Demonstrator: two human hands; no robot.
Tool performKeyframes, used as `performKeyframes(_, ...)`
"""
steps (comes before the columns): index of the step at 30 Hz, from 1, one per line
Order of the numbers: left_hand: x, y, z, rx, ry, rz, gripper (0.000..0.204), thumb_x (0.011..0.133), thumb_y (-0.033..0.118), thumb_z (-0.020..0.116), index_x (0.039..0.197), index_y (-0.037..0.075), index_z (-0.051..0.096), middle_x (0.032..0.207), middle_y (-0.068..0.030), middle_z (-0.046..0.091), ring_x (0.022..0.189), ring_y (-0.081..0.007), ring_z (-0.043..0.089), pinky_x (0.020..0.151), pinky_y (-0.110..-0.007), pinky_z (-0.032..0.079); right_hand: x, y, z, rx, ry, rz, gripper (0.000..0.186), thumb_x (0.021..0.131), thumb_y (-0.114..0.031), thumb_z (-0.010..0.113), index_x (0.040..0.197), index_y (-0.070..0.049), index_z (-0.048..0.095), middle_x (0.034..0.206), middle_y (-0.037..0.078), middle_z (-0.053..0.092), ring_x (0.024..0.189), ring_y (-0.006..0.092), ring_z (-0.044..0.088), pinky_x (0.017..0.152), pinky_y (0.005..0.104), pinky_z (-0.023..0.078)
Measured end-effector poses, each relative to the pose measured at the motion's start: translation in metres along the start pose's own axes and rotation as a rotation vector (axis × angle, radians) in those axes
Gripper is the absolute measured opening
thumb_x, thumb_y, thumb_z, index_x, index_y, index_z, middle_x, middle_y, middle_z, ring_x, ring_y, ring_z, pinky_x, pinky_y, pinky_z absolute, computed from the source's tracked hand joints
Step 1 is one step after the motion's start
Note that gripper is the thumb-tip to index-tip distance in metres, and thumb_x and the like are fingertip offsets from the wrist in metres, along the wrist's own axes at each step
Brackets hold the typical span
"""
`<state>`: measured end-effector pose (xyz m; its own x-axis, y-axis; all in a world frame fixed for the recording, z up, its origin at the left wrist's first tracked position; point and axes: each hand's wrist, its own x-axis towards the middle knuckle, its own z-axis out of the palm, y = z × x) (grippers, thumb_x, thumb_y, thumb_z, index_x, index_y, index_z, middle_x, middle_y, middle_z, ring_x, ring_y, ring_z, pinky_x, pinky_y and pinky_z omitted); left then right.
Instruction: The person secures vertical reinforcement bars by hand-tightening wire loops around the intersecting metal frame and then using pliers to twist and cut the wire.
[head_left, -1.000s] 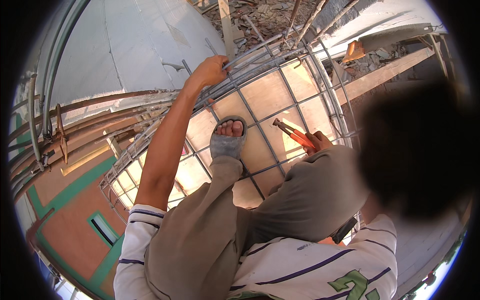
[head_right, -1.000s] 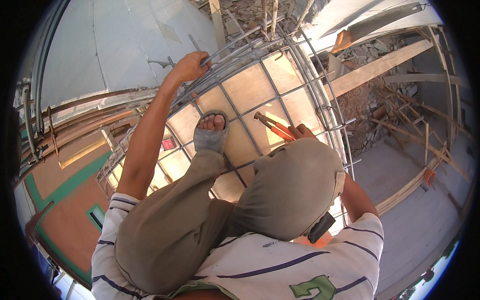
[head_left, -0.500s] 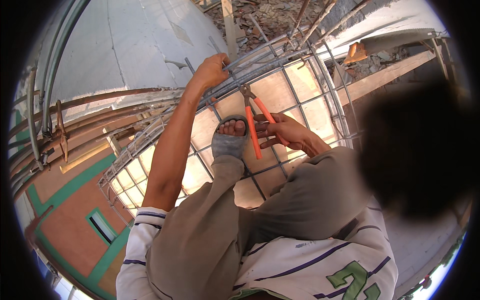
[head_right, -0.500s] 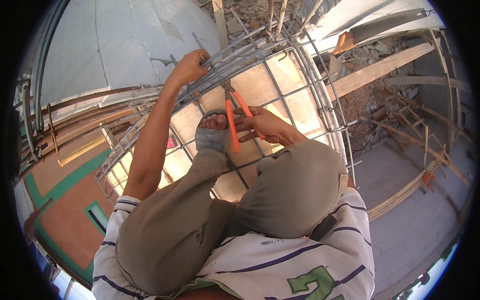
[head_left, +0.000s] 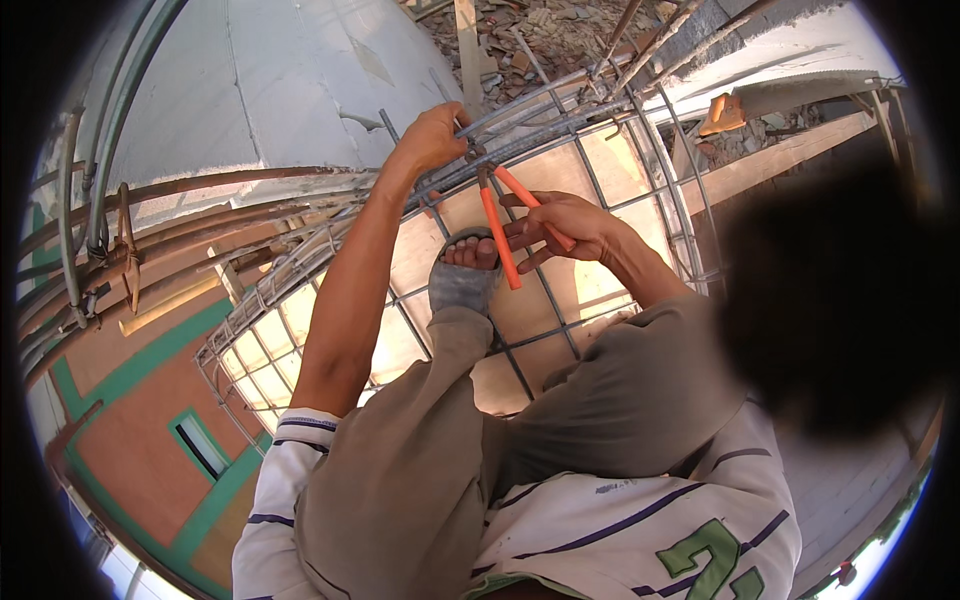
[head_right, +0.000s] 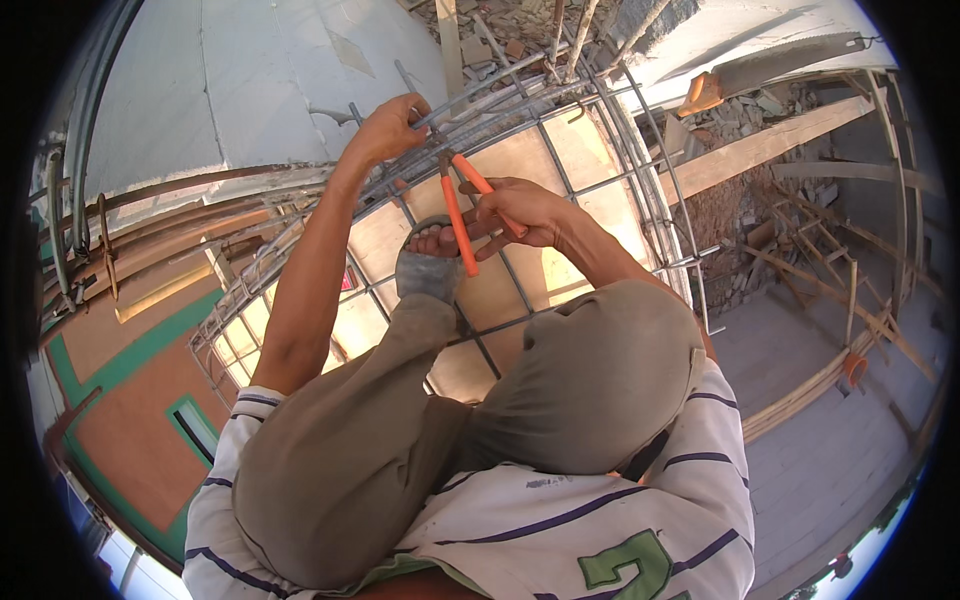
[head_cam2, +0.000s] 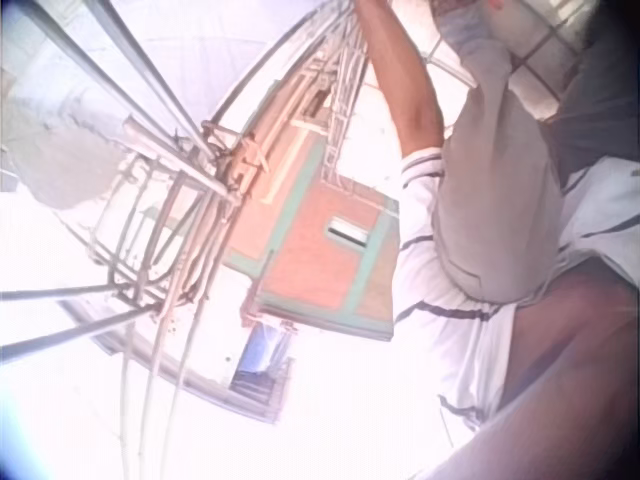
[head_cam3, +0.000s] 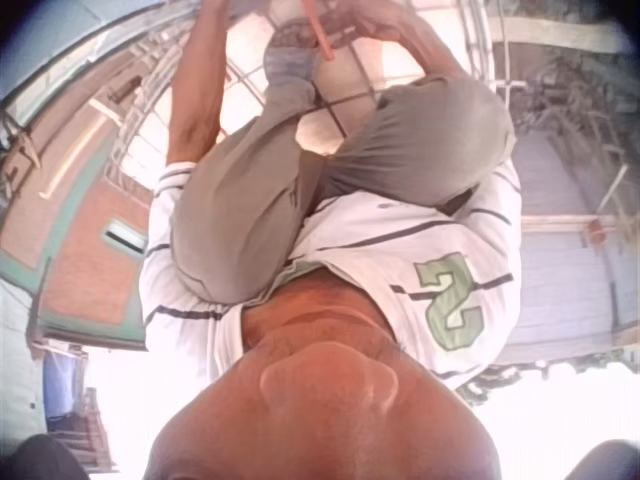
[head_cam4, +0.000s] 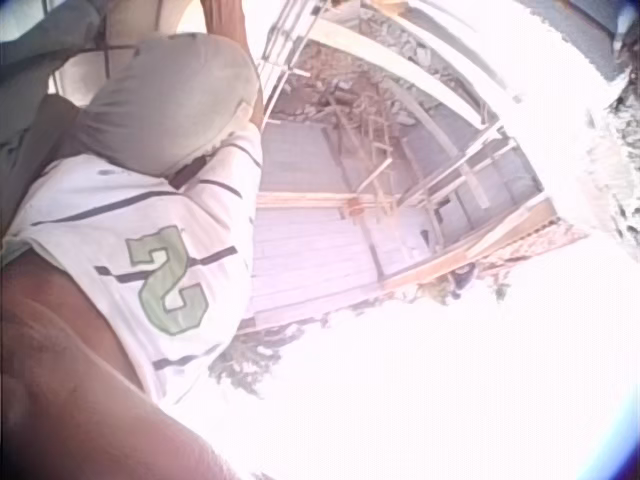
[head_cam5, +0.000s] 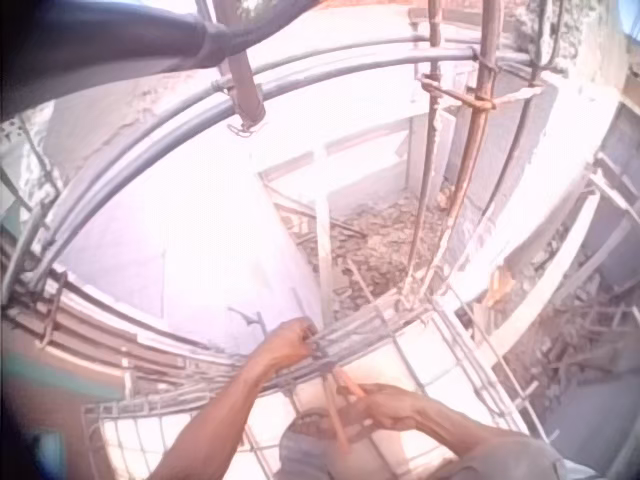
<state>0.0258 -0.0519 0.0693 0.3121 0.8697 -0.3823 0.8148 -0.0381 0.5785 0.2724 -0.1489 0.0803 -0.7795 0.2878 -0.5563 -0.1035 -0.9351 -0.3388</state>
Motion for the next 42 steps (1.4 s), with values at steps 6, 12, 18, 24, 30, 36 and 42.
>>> performKeyframes(6, -0.004, -0.008, 0.001, -0.019, -0.002, -0.023, 0.032, 0.079, 0.011, 0.07, 0.108, -0.001, 0.061, 0.094, -0.0203, 0.071, 0.084, -0.0282, 0.069, 0.074, -0.039, 0.053, 0.0, 0.002, 0.007, 0.063, -0.021, -0.005, 0.071, 0.083, 0.003, 0.044, 0.149, 0.005, 0.018, 0.129, 0.03, 0.052, 0.115, 0.0407, 0.062, 0.086, 0.0599, 0.056)
performKeyframes(12, 0.001, -0.008, 0.005, -0.048, -0.005, -0.024, 0.027, 0.08, 0.008, 0.069, 0.104, -0.001, 0.061, 0.087, -0.0171, 0.071, 0.076, -0.024, 0.068, 0.069, -0.037, 0.052, 0.0, 0.004, 0.003, 0.117, -0.005, -0.005, 0.041, 0.079, 0.004, 0.044, 0.12, 0.0, 0.041, 0.13, 0.031, 0.05, 0.118, 0.0437, 0.06, 0.086, 0.0636, 0.054)
performKeyframes(18, -0.001, -0.009, 0.002, -0.085, -0.029, -0.047, 0.024, 0.08, 0.006, 0.068, 0.102, -0.001, 0.062, 0.081, -0.0139, 0.071, 0.072, -0.0207, 0.066, 0.067, -0.035, 0.051, 0.005, -0.008, -0.005, 0.13, -0.039, 0.045, 0.023, 0.079, 0.001, 0.048, 0.102, -0.003, 0.048, 0.122, 0.028, 0.053, 0.113, 0.0465, 0.061, 0.084, 0.0652, 0.054)
performKeyframes(24, 0.001, -0.008, -0.002, -0.15, -0.07, -0.08, 0.023, 0.08, 0.005, 0.068, 0.101, -0.001, 0.062, 0.076, -0.0108, 0.07, 0.068, -0.0172, 0.063, 0.062, -0.033, 0.048, 0.004, -0.023, -0.033, 0.001, -0.02, 0.089, 0.013, 0.081, -0.004, 0.053, 0.094, -0.004, 0.052, 0.117, 0.027, 0.056, 0.107, 0.0457, 0.062, 0.082, 0.0634, 0.056)
performKeyframes(30, -0.001, -0.006, -0.002, -0.239, -0.081, -0.129, 0.024, 0.078, 0.006, 0.068, 0.101, -0.002, 0.063, 0.079, -0.0102, 0.07, 0.067, -0.0149, 0.062, 0.057, -0.03, 0.046, 0.004, -0.049, -0.041, -0.127, -0.026, 0.195, 0.007, 0.08, -0.005, 0.055, 0.086, -0.006, 0.051, 0.119, 0.026, 0.057, 0.11, 0.0413, 0.063, 0.081, 0.0606, 0.057)
performKeyframes(36, -0.001, -0.011, -0.001, -0.271, -0.106, -0.143, 0.026, 0.078, 0.005, 0.068, 0.102, -0.004, 0.064, 0.082, -0.0097, 0.07, 0.066, -0.0133, 0.062, 0.055, -0.028, 0.046, 0.01, -0.052, -0.053, -0.241, -0.033, 0.2, 0.008, 0.08, -0.005, 0.056, 0.086, -0.006, 0.051, 0.12, 0.024, 0.057, 0.113, 0.0392, 0.062, 0.084, 0.0585, 0.058)
performKeyframes(42, 0.002, -0.006, -0.001, -0.29, -0.112, -0.137, 0.024, 0.079, 0.003, 0.067, 0.102, -0.004, 0.064, 0.082, -0.0096, 0.07, 0.068, -0.0128, 0.063, 0.056, -0.027, 0.047, 0.007, -0.041, -0.052, -0.196, -0.022, 0.157, 0.009, 0.081, -0.005, 0.055, 0.088, -0.007, 0.051, 0.112, 0.018, 0.057, 0.108, 0.035, 0.063, 0.084, 0.056, 0.059)
